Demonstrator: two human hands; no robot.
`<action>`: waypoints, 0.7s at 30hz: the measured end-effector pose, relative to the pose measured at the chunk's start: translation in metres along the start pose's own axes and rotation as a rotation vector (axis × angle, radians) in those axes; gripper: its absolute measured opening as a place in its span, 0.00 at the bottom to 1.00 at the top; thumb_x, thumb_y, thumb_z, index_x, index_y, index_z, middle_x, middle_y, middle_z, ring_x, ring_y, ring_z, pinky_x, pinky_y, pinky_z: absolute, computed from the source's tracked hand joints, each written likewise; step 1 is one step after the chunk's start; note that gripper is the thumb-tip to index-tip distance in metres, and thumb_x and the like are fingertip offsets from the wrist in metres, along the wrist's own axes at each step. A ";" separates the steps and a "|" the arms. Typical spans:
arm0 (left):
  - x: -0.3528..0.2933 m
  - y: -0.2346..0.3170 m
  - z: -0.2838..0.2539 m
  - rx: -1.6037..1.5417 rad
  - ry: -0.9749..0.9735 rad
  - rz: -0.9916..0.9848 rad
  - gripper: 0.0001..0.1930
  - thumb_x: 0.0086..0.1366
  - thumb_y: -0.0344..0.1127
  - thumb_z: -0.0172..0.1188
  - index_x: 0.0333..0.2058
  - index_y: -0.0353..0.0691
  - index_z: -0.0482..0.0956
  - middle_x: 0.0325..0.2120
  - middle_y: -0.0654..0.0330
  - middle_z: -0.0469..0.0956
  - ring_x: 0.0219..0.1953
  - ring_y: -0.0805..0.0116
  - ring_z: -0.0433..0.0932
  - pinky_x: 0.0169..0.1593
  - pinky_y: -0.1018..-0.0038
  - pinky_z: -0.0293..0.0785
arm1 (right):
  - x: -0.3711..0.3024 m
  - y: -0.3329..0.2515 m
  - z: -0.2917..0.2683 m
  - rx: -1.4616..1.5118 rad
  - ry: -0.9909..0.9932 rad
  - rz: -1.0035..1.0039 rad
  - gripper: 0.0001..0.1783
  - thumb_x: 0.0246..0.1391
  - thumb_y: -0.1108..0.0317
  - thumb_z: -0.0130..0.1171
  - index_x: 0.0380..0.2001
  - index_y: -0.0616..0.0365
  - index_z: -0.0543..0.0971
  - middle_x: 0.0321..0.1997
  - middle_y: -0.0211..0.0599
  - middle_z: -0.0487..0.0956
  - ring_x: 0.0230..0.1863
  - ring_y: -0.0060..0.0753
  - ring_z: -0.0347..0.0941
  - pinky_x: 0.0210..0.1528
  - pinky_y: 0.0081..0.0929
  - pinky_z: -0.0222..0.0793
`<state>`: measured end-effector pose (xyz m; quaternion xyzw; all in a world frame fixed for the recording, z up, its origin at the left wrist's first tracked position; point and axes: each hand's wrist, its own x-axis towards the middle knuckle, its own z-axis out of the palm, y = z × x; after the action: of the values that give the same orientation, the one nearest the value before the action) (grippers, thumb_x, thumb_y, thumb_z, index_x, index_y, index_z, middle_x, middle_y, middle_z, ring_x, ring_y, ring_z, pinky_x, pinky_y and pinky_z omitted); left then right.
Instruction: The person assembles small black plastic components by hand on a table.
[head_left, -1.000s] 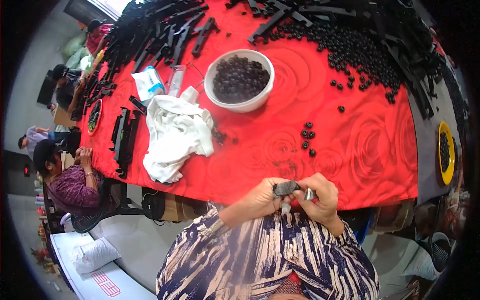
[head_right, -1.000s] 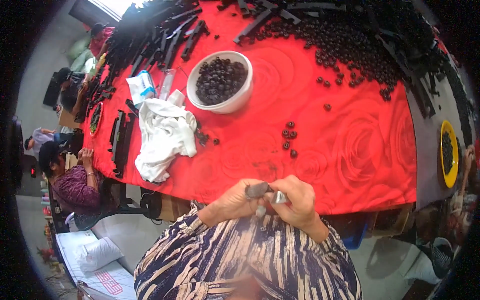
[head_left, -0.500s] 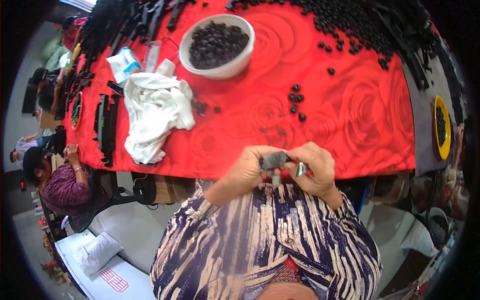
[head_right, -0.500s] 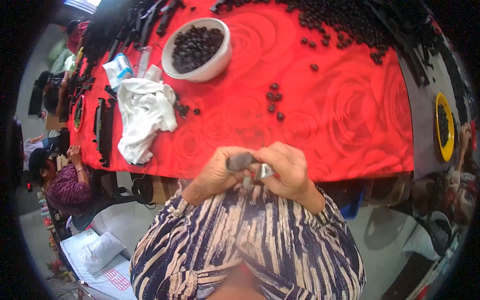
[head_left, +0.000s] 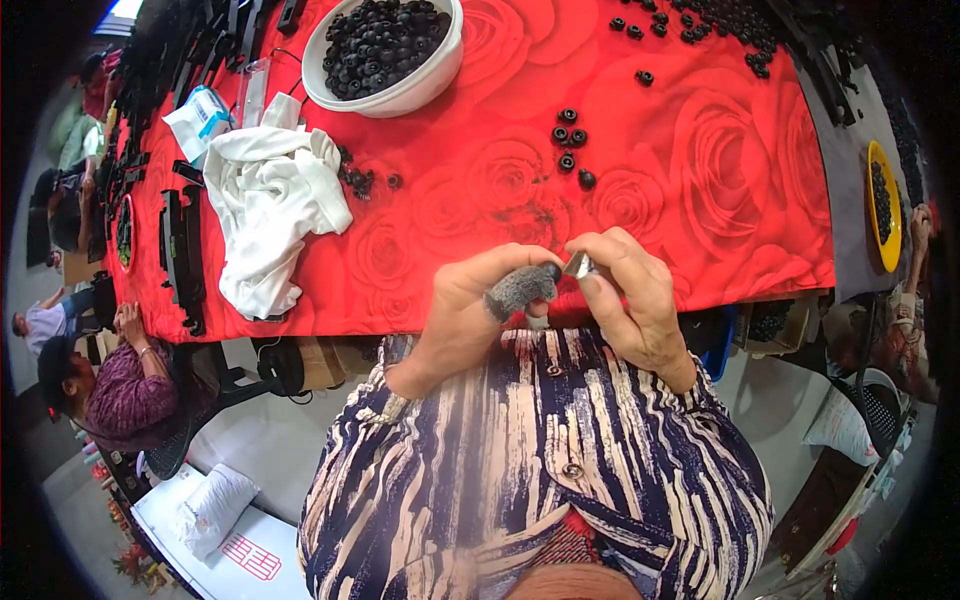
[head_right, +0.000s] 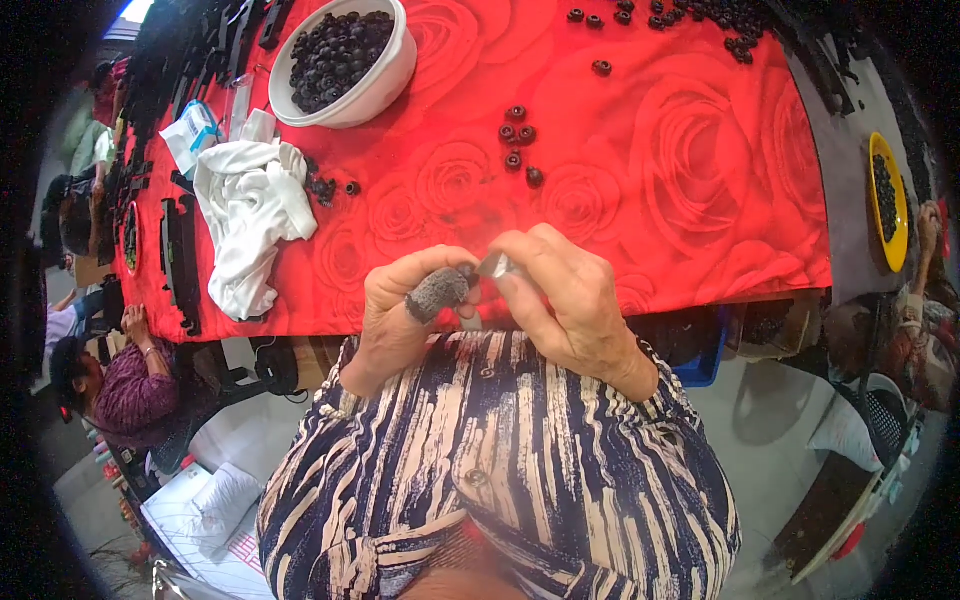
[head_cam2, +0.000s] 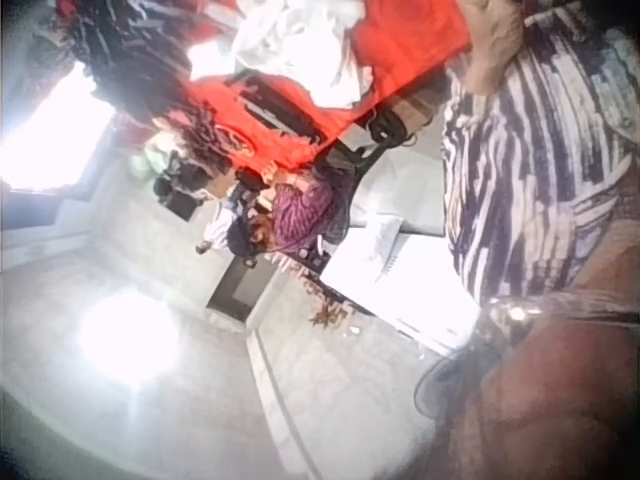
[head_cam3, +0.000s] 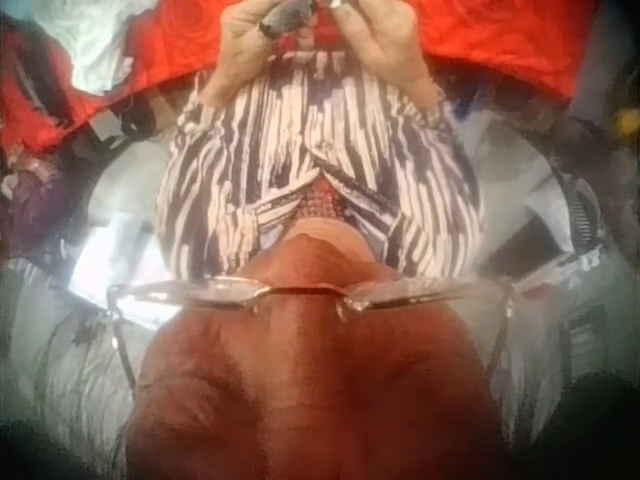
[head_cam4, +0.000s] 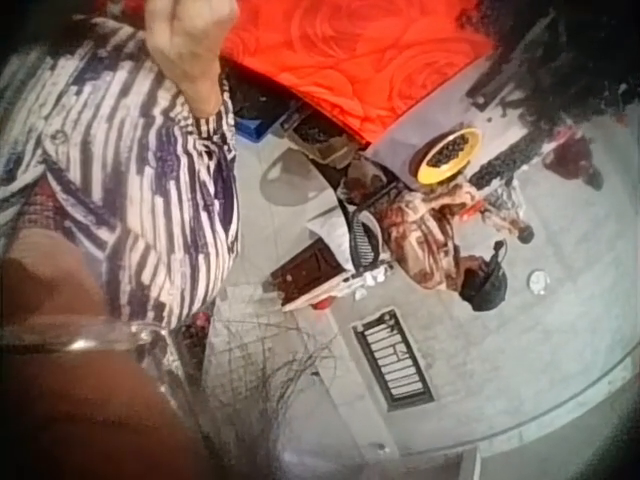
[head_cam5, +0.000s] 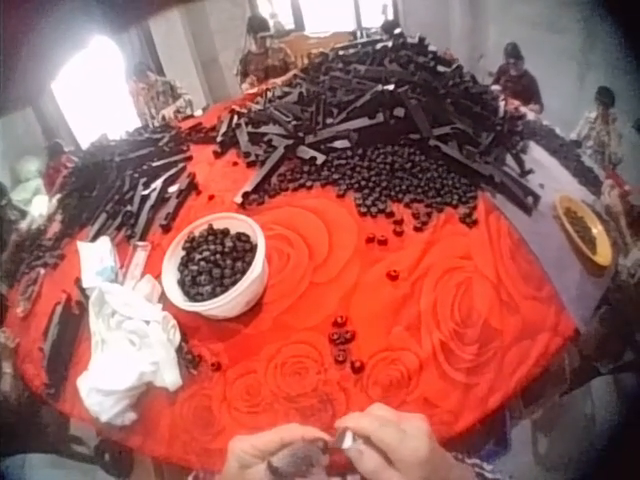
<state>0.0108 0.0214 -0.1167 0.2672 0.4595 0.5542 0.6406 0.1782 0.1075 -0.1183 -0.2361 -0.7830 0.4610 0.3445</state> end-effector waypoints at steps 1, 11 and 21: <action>0.000 -0.002 -0.001 0.028 -0.015 0.055 0.11 0.62 0.23 0.53 0.43 0.32 0.76 0.30 0.62 0.75 0.30 0.80 0.73 0.34 0.84 0.71 | 0.000 -0.001 0.001 -0.041 -0.003 0.000 0.12 0.48 0.79 0.53 0.38 0.66 0.73 0.27 0.44 0.71 0.24 0.42 0.70 0.26 0.31 0.65; 0.001 -0.005 -0.004 0.159 -0.035 0.134 0.12 0.59 0.19 0.52 0.42 0.32 0.75 0.33 0.63 0.73 0.29 0.80 0.73 0.33 0.85 0.70 | 0.000 0.001 0.006 -0.062 0.027 0.017 0.10 0.48 0.77 0.55 0.37 0.65 0.73 0.25 0.44 0.71 0.24 0.43 0.70 0.25 0.32 0.64; 0.002 -0.008 -0.009 0.072 -0.045 0.036 0.12 0.60 0.20 0.51 0.43 0.32 0.75 0.32 0.63 0.74 0.29 0.80 0.74 0.31 0.85 0.71 | -0.001 0.008 0.004 -0.034 0.002 0.017 0.11 0.46 0.78 0.56 0.36 0.64 0.74 0.24 0.43 0.70 0.21 0.42 0.69 0.23 0.31 0.63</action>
<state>0.0064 0.0202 -0.1282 0.3107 0.4596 0.5424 0.6309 0.1761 0.1083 -0.1268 -0.2490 -0.7884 0.4503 0.3372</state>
